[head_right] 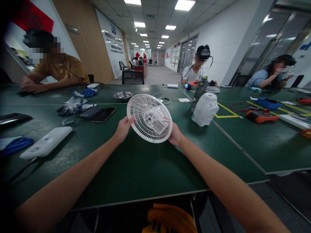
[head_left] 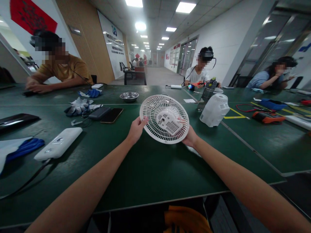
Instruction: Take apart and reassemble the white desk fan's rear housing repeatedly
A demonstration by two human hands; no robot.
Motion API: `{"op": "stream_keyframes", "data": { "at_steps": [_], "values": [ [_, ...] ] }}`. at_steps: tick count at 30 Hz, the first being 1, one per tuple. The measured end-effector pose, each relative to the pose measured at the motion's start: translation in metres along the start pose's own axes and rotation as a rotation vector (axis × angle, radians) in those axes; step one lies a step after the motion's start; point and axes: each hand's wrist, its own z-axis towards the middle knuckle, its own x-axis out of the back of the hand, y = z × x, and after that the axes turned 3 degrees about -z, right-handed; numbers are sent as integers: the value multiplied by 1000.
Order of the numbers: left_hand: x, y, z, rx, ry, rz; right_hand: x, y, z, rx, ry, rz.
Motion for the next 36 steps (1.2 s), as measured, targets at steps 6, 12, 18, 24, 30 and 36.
{"op": "stream_keyframes", "data": {
  "at_steps": [6, 12, 18, 24, 30, 36],
  "values": [
    [-6, -7, -2, 220, 71, -221, -5, 7, 2, -213, 20, 210],
    [-3, -3, -3, 143, 159, -89, -9, 5, -1, -197, -61, 157],
    [-2, 0, -1, 67, 185, 22, 12, 13, 13, 22, 245, -106],
    [2, 0, -2, 52, 187, 145, 79, 1, 13, 217, 629, -1025],
    [8, -3, 3, 160, 250, 92, 105, 7, 10, 31, 642, -1319],
    [18, -6, 9, 198, 213, 209, 121, -18, 9, 317, 1034, -1361]
  ]
}}
